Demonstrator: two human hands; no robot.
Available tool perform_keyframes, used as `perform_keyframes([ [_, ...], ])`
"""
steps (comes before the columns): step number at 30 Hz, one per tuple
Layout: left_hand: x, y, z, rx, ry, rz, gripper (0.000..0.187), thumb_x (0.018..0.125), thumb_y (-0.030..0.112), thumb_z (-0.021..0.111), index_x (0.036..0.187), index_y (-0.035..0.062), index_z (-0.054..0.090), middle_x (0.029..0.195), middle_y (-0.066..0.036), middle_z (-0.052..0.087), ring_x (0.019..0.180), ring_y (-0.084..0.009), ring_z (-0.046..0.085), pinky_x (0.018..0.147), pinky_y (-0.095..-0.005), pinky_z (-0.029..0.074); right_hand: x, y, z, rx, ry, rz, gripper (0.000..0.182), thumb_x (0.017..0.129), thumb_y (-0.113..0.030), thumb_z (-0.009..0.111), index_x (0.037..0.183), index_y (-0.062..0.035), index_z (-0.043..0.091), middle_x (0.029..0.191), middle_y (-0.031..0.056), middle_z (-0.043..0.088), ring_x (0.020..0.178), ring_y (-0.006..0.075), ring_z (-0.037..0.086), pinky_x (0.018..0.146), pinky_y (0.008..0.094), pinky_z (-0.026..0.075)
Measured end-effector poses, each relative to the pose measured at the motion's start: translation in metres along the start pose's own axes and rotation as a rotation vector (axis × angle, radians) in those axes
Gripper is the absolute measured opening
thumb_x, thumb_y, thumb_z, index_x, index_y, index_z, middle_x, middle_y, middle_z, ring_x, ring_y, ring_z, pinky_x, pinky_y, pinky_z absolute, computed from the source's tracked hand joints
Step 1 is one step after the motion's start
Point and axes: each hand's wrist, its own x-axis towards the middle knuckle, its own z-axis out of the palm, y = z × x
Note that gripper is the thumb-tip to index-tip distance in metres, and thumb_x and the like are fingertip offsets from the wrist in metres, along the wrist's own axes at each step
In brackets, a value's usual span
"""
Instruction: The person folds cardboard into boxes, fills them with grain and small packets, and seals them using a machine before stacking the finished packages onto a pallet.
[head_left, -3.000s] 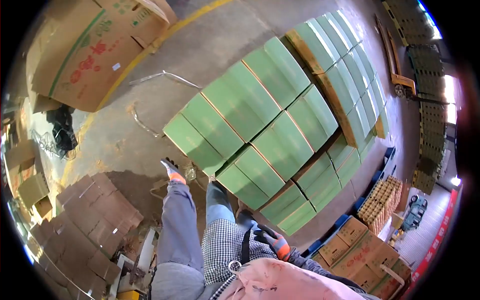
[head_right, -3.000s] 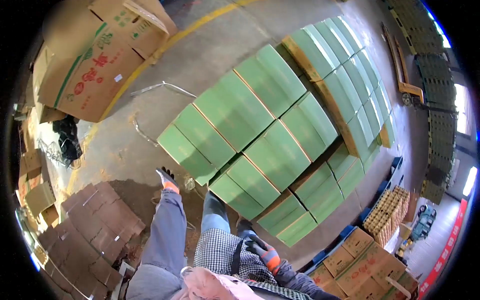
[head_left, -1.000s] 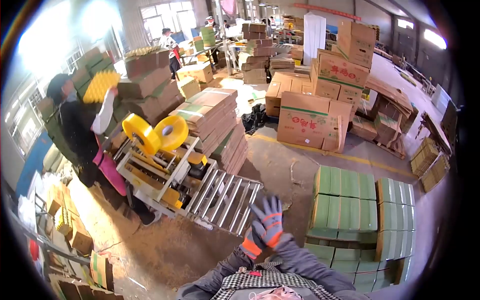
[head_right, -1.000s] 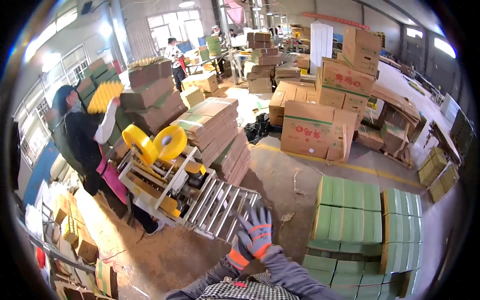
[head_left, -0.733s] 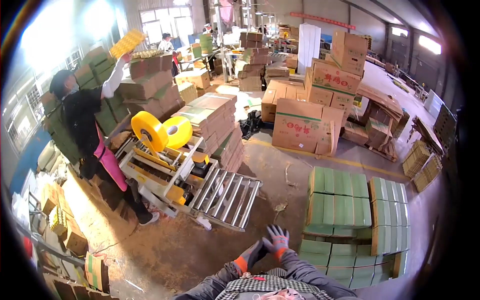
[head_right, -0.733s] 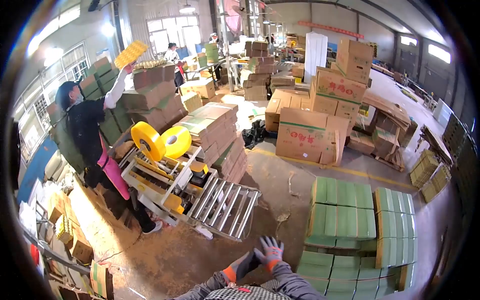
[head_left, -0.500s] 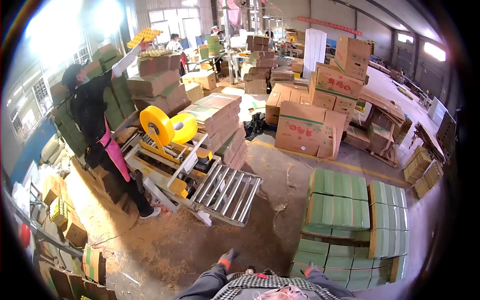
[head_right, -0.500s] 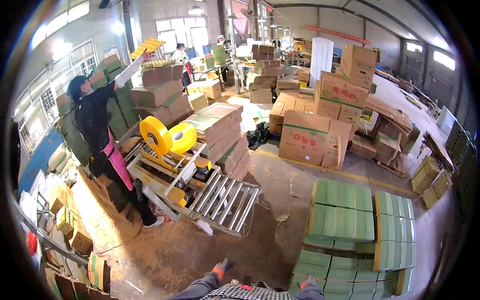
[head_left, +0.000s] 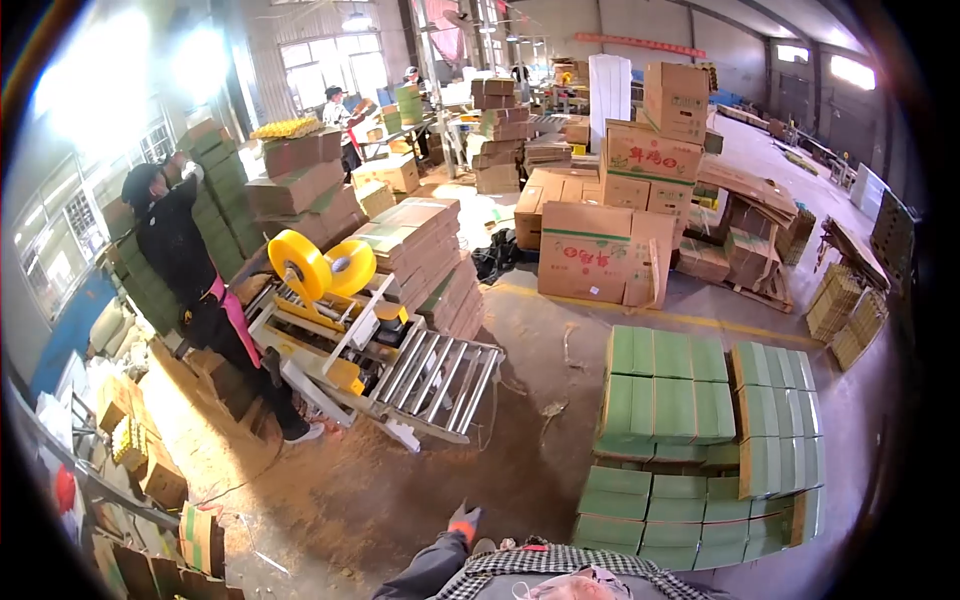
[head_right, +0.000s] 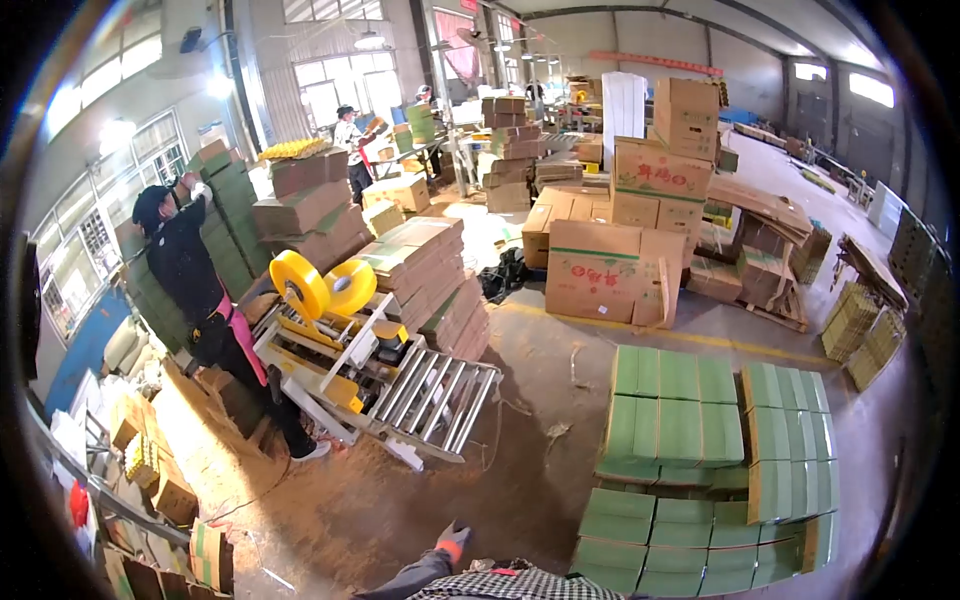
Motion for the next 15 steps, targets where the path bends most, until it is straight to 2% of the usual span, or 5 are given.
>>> perform_keyframes([
  [1, -0.016, 0.055, 0.002, 0.397, 0.037, 0.110, 0.054, 0.079, 0.025, 0.059, 0.126, 0.0030, 0.044, 0.109, -0.012, 0.060, 0.096, -0.0196, 0.058, 0.080, -0.0303, 0.045, 0.002, -0.010, -0.001, -0.011, 0.014, -0.031, 0.052, 0.074, -0.043, 0.058, 0.115, -0.0106, 0.054, 0.108, 0.0167, 0.058, 0.101, 0.0304, 0.055, 0.083, 0.0377, 0.044],
  [5, -0.023, 0.081, -0.005, 0.366, -0.008, 0.198, 0.064, 0.073, 0.023, 0.064, 0.129, 0.0025, 0.040, 0.118, -0.015, 0.055, 0.107, -0.0199, 0.055, 0.085, -0.0285, 0.044, 0.021, -0.080, -0.029, 0.006, 0.053, -0.342, 0.056, 0.074, -0.043, 0.055, 0.118, -0.0078, 0.051, 0.111, 0.0176, 0.057, 0.102, 0.0317, 0.055, 0.085, 0.0371, 0.043],
  [8, -0.020, 0.042, -0.032, 0.104, 0.003, 0.164, 0.060, 0.071, 0.022, 0.067, 0.125, 0.0028, 0.046, 0.115, -0.013, 0.058, 0.103, -0.0195, 0.056, 0.086, -0.0286, 0.044, 0.042, -0.149, -0.056, -0.013, -0.058, -0.306, 0.061, 0.071, -0.049, 0.057, 0.117, -0.0100, 0.051, 0.111, 0.0178, 0.056, 0.102, 0.0316, 0.053, 0.086, 0.0371, 0.042],
  [12, -0.054, -0.030, -0.090, -0.178, 0.110, -0.250, 0.054, 0.070, 0.022, 0.068, 0.118, 0.0041, 0.053, 0.108, -0.011, 0.061, 0.100, -0.0187, 0.057, 0.086, -0.0272, 0.043, 0.024, -0.201, -0.062, -0.063, 0.030, -0.434, 0.075, 0.071, -0.047, 0.057, 0.130, -0.0050, 0.038, 0.125, 0.0192, 0.048, 0.116, 0.0330, 0.045, 0.098, 0.0348, 0.036],
  [15, -0.072, -0.098, -0.140, 0.662, 0.102, -0.084, 0.037, 0.070, 0.036, 0.066, 0.092, 0.0071, 0.066, 0.086, -0.010, 0.065, 0.083, -0.0225, 0.061, 0.074, -0.0319, 0.047, 0.004, -0.208, -0.055, -0.192, -0.045, -0.452, 0.077, 0.075, -0.053, 0.048, 0.134, -0.0068, 0.032, 0.135, 0.0166, 0.037, 0.125, 0.0301, 0.034, 0.104, 0.0340, 0.027],
])
